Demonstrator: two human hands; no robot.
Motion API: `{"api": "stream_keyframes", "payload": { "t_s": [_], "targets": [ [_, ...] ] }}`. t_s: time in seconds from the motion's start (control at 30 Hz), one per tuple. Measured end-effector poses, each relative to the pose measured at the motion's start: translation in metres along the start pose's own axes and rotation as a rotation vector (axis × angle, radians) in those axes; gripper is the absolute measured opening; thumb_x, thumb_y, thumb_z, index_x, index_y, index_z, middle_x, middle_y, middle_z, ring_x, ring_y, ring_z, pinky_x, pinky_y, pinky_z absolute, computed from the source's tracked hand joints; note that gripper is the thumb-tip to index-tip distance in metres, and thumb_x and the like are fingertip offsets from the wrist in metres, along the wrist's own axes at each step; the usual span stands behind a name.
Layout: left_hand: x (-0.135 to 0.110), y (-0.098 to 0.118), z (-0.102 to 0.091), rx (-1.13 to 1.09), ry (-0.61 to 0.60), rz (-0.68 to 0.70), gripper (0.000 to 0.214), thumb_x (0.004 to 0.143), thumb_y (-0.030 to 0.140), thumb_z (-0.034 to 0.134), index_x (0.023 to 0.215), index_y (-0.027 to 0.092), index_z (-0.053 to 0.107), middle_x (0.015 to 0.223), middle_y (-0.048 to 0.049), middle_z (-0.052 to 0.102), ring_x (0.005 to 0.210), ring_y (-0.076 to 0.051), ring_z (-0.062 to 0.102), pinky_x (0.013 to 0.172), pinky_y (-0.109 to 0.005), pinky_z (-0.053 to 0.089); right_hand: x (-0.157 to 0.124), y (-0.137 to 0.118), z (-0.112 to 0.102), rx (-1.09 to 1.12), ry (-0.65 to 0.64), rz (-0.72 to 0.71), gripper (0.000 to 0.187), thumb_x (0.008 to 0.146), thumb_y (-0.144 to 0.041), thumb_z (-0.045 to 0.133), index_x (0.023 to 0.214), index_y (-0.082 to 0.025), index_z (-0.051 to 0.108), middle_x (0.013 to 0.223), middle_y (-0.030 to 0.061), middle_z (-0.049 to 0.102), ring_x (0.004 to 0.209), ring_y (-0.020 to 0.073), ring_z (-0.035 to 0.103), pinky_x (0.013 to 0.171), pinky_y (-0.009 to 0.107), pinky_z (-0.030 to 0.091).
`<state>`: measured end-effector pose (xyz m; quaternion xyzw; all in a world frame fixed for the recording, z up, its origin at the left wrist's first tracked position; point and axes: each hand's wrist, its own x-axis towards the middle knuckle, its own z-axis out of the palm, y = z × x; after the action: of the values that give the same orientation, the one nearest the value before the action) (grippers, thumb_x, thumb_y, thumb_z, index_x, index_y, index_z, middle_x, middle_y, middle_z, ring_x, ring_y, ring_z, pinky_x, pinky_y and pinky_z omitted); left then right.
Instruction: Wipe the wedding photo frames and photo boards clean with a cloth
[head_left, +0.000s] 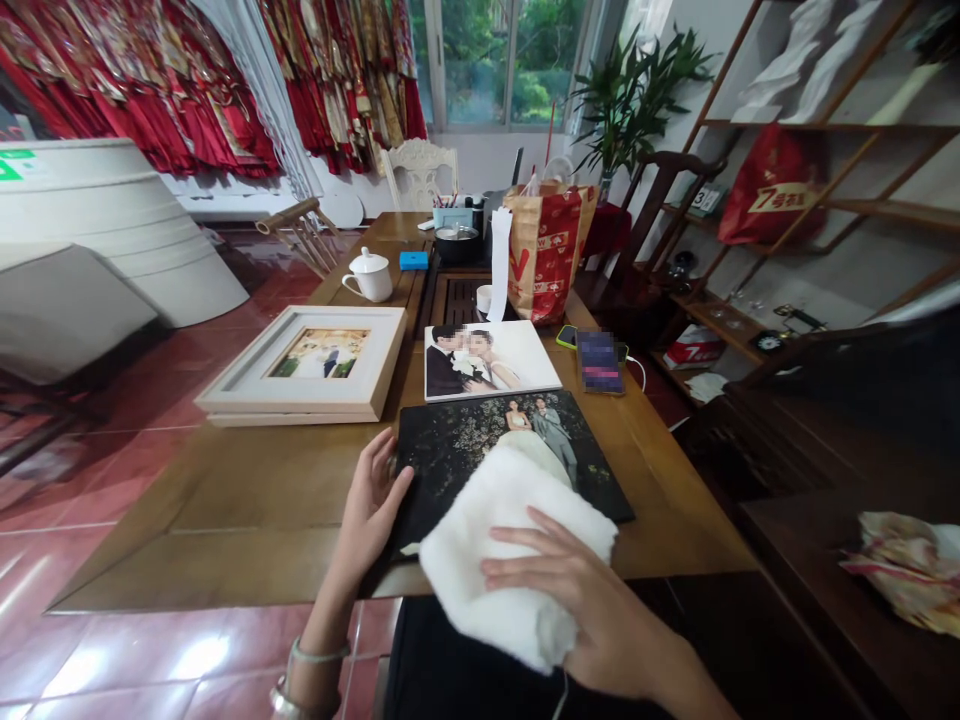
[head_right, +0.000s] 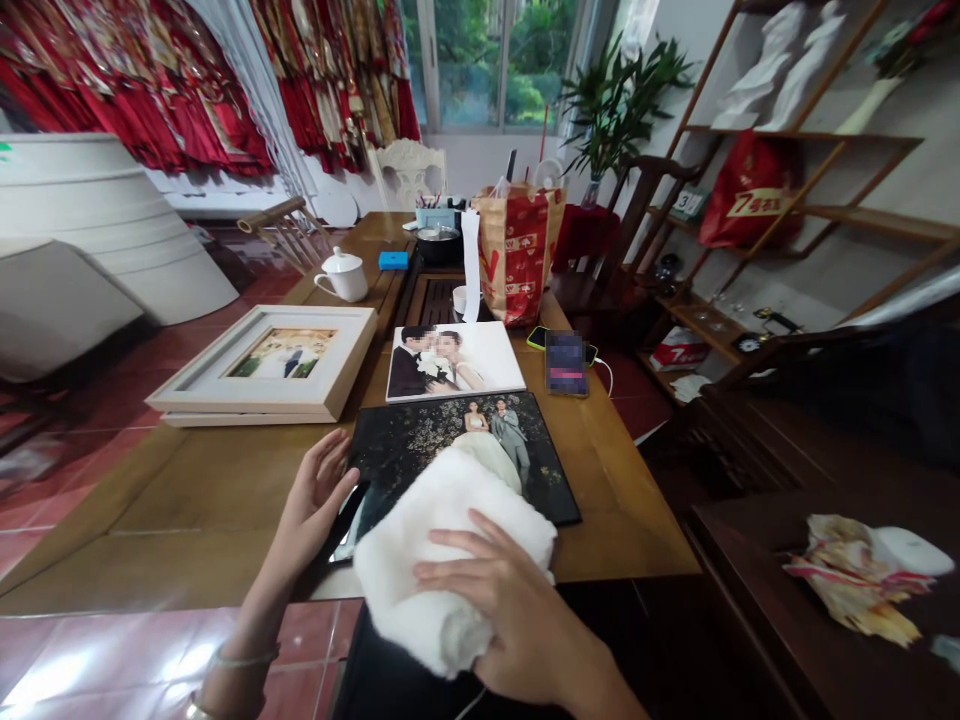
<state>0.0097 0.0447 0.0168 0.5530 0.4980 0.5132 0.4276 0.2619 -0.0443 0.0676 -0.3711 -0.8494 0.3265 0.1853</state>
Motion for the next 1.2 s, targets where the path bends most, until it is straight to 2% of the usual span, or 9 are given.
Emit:
{"api": "stream_keyframes", "payload": {
  "t_s": [0.23, 0.37, 0.5, 0.67, 0.77, 0.87, 1.07, 1.13, 1.2],
  "targets": [
    [0.003, 0.012, -0.005, -0.149, 0.019, -0.169, 0.081, 0.061, 0.023, 0.080, 0.129, 0.025, 0.037, 0.141, -0.0144, 0.044, 0.115, -0.025, 0.059, 0.095, -0.038, 0.050, -0.061, 0.058, -0.015, -0.136, 0.424, 0.301, 0.046, 0.083, -0.014, 0.047, 0.127, -0.028, 0.055, 0.137, 0.0017, 0.052, 0.135, 0.0237, 0.034, 0.114, 0.053, 0.018],
    [-0.008, 0.031, -0.016, -0.101, 0.027, -0.180, 0.071, 0.058, 0.022, 0.082, 0.120, 0.023, 0.047, 0.141, -0.0143, 0.045, 0.098, -0.020, 0.066, 0.082, -0.031, 0.056, -0.072, 0.077, -0.022, -0.171, 0.493, 0.323, 0.040, 0.088, -0.025, 0.052, 0.127, -0.027, 0.055, 0.137, 0.0026, 0.052, 0.135, 0.0259, 0.034, 0.114, 0.052, 0.021],
    [-0.022, 0.057, -0.031, -0.015, 0.122, -0.182, 0.070, 0.055, 0.024, 0.083, 0.117, 0.023, 0.050, 0.138, -0.0125, 0.049, 0.093, -0.020, 0.067, 0.077, -0.029, 0.058, -0.070, 0.068, -0.037, -0.164, 0.511, 0.342, 0.050, 0.082, -0.035, 0.062, 0.130, -0.027, 0.053, 0.138, 0.0056, 0.050, 0.132, 0.0313, 0.037, 0.110, 0.055, 0.027],
    [-0.032, 0.090, -0.046, 0.106, 0.246, -0.110, 0.067, 0.052, 0.025, 0.084, 0.113, 0.027, 0.055, 0.133, -0.0068, 0.054, 0.089, -0.020, 0.067, 0.080, -0.034, 0.059, -0.038, 0.017, -0.033, -0.121, 0.531, 0.131, 0.058, 0.084, -0.034, 0.062, 0.137, -0.028, 0.041, 0.143, 0.0047, 0.045, 0.137, 0.0267, 0.030, 0.111, 0.049, 0.030],
    [-0.032, 0.102, -0.050, 0.139, 0.301, -0.066, 0.064, 0.051, 0.023, 0.083, 0.110, 0.028, 0.057, 0.131, -0.0046, 0.055, 0.090, -0.021, 0.067, 0.086, -0.038, 0.057, 0.000, -0.006, -0.008, -0.185, 0.226, -0.020, 0.070, 0.082, -0.029, 0.064, 0.143, -0.024, 0.031, 0.149, 0.0060, 0.035, 0.140, 0.0263, 0.021, 0.113, 0.050, 0.025],
    [-0.029, 0.111, -0.051, 0.137, 0.306, -0.055, 0.069, 0.047, 0.024, 0.084, 0.110, 0.028, 0.057, 0.129, -0.0040, 0.055, 0.090, -0.022, 0.067, 0.091, -0.042, 0.055, 0.035, -0.010, 0.017, -0.347, 0.146, -0.143, 0.077, 0.079, -0.015, 0.060, 0.146, -0.020, 0.025, 0.154, 0.0079, 0.021, 0.141, 0.0317, 0.009, 0.112, 0.059, 0.017],
    [-0.031, 0.143, -0.044, 0.170, 0.341, -0.004, 0.069, 0.050, 0.028, 0.084, 0.113, 0.030, 0.057, 0.127, -0.0022, 0.058, 0.101, -0.026, 0.064, 0.099, -0.045, 0.050, 0.059, 0.011, 0.030, -0.501, 0.395, -0.262, 0.073, 0.072, 0.008, 0.033, 0.142, -0.012, 0.035, 0.147, 0.0145, 0.036, 0.140, 0.0326, 0.014, 0.108, 0.059, 0.028],
    [-0.031, 0.151, -0.039, 0.108, 0.378, 0.039, 0.067, 0.058, 0.036, 0.082, 0.119, 0.032, 0.055, 0.129, -0.0024, 0.057, 0.099, -0.026, 0.065, 0.093, -0.044, 0.053, 0.059, 0.015, 0.025, -0.402, 0.483, -0.316, 0.074, 0.072, 0.007, 0.031, 0.143, -0.012, 0.033, 0.147, 0.0137, 0.037, 0.139, 0.0313, 0.018, 0.108, 0.058, 0.030],
    [-0.030, 0.148, -0.029, -0.100, 0.330, 0.083, 0.055, 0.075, 0.054, 0.063, 0.125, 0.033, 0.051, 0.134, -0.0028, 0.054, 0.108, -0.029, 0.062, 0.087, -0.045, 0.056, 0.057, 0.014, 0.020, -0.208, 0.552, -0.335, 0.073, 0.074, 0.003, 0.032, 0.145, -0.016, 0.031, 0.147, 0.0101, 0.037, 0.137, 0.0292, 0.026, 0.108, 0.055, 0.032]
  ]
}}
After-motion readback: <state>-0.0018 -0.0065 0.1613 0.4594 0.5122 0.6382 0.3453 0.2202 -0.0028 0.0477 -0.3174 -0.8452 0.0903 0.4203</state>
